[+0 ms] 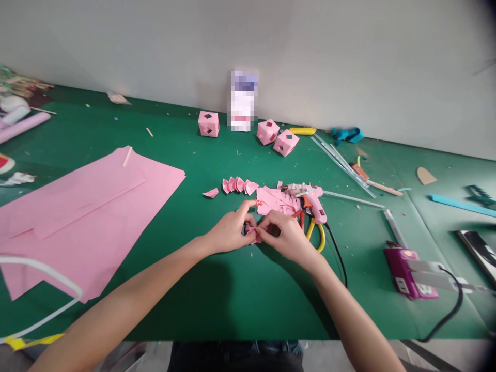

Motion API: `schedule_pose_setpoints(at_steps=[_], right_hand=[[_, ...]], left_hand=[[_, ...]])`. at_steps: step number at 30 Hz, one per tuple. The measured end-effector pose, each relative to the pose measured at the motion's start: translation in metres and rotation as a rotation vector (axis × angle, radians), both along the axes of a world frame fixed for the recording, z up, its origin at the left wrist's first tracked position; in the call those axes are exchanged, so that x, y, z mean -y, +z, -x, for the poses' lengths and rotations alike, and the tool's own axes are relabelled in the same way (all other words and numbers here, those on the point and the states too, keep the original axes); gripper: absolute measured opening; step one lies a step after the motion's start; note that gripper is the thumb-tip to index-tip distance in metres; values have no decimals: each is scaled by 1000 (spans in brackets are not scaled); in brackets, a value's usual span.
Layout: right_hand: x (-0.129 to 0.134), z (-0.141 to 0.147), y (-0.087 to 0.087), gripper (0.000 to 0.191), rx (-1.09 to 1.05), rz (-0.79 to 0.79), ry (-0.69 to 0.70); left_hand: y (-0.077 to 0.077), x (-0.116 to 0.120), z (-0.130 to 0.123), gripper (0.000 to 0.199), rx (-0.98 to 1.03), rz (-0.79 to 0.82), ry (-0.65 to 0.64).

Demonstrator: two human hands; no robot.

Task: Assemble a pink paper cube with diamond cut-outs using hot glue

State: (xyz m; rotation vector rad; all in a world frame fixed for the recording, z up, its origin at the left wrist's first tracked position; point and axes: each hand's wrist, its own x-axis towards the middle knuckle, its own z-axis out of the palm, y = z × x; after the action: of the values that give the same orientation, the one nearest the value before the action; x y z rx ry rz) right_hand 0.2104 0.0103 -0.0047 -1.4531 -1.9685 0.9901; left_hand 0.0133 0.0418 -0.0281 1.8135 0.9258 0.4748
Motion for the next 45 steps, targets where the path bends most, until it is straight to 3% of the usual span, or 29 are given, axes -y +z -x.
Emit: schedule_pose_setpoints(at_steps=[6, 11, 15, 22, 39, 45], right_hand=[[0, 1, -9, 19, -52, -113, -125], [-4, -5, -11, 20, -89, 51, -178], [-10, -15, -10, 29, -138, 145, -113], [-13, -19, -8, 26, -167, 245, -96], [-8, -7, -10, 24, -82, 202, -135], [-6, -2, -14, 25, -46, 89, -158]], left_hand=[[1, 1, -5, 50, 75, 39, 166], [2, 2, -8, 47, 122, 110, 289], [-1, 0, -6, 39, 108, 68, 240], [-5, -1, -5, 36, 112, 15, 206], [-8, 1, -5, 29, 125, -23, 210], [-8, 1, -5, 30, 128, -47, 200]])
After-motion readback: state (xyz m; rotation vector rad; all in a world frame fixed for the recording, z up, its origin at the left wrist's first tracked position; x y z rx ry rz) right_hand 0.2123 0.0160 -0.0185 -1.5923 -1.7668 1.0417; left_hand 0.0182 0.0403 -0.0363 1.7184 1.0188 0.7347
